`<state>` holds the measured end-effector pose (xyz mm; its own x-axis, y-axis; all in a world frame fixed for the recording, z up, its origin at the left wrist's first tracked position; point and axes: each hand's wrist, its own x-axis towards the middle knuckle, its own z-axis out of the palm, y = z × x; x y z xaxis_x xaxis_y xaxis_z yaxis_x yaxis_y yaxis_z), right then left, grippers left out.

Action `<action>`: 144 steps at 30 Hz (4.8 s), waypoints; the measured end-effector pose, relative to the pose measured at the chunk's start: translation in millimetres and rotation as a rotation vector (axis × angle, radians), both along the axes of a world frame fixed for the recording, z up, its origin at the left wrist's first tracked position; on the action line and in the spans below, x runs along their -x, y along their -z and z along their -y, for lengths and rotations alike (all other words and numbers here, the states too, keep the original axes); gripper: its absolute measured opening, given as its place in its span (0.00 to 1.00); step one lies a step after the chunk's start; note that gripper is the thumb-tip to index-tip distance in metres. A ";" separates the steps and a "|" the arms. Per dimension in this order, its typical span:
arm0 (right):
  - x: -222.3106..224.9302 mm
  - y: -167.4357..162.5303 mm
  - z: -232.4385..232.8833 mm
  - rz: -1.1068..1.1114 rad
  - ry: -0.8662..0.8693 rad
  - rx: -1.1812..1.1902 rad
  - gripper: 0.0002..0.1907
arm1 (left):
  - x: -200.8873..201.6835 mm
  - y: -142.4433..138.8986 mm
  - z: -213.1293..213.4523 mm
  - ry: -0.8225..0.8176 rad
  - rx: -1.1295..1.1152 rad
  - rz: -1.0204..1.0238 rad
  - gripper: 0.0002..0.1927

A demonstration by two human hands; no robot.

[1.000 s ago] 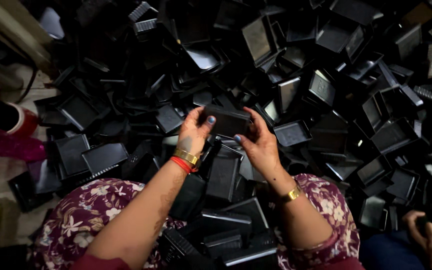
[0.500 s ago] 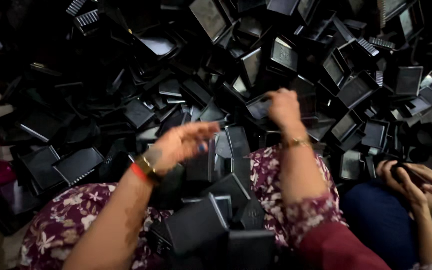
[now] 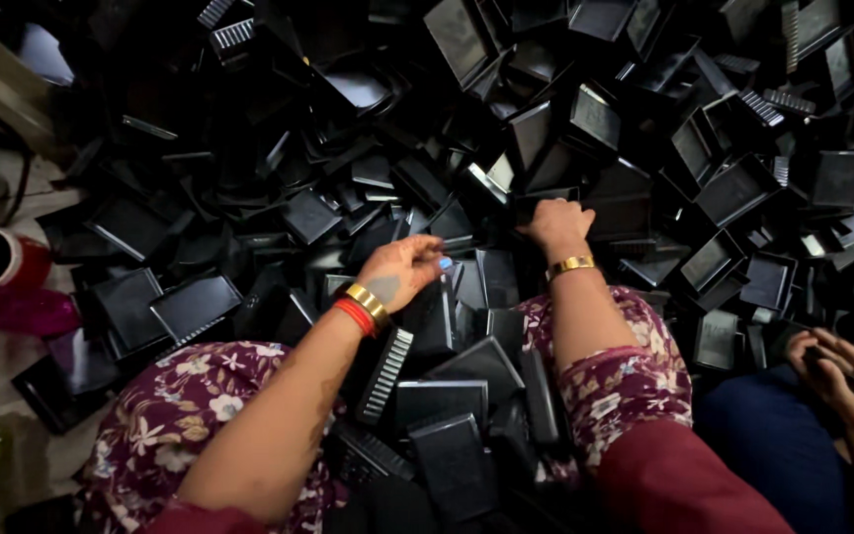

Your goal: The person sits on the floor in front of a large pile of black plastic soap boxes, picks up boxes one at a time, opens and closes their hinged lids, and places them back onto the pile. Other people nearby handle boxes from the same pile.

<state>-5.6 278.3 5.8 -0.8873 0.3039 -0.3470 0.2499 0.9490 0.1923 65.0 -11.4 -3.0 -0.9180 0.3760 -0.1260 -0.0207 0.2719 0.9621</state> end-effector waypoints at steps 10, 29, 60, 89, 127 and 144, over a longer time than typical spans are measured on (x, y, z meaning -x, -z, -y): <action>-18.6 -45.4 37.1 -0.448 0.036 0.379 0.20 | 3.8 -44.3 14.1 -0.293 0.045 -0.473 0.39; 14.2 16.0 67.3 -0.696 -0.197 0.464 0.21 | 31.7 7.6 17.3 -0.621 -1.160 0.472 0.31; -54.6 -76.2 106.5 -0.324 -0.634 1.618 0.32 | 16.7 -48.0 38.1 -0.183 -1.046 0.264 0.38; -64.3 -68.9 129.6 0.525 -1.031 1.604 0.36 | 72.1 3.8 94.8 -0.509 0.584 -0.310 0.24; -53.2 -73.6 126.9 -0.637 -0.331 1.432 0.61 | 60.8 -60.6 3.7 -0.056 -0.467 -0.080 0.16; -33.1 -17.2 108.6 -0.204 1.009 2.326 0.16 | 154.8 17.9 75.3 -0.575 1.132 -0.844 0.11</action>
